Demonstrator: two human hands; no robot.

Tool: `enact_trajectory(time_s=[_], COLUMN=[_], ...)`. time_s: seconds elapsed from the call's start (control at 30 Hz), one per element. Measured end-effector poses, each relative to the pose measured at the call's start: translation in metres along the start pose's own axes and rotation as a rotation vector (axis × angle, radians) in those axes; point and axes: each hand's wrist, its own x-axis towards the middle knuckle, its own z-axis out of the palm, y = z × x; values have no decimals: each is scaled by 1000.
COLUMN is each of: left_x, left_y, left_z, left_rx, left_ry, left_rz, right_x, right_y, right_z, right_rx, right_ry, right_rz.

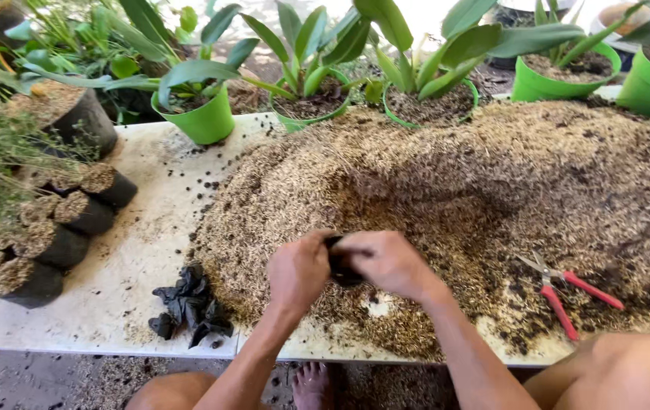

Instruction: The person places a small plant into a black plastic bag and fills the bag with a soil-like substrate by hand.

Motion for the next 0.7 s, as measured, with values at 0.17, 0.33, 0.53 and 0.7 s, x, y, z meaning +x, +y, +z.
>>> enact_trajectory(time_s=[0.17,0.33,0.53,0.7], left_x=[12,16,13,20], left_y=[-20,-3,6,6], left_z=[-27,-64,-53,-52], left_rx=[-101,-307,-323,-293], left_ry=[89,193,245,237], left_rz=[-353,-424,-380,-340], right_x=[21,2,30,22], right_y=[109,135,221,237], right_z=[2,105,75,2], right_rx=[-41,-560,-986,-1025], right_ry=[591,289,433,440], right_rz=[6,-594,-596,-265])
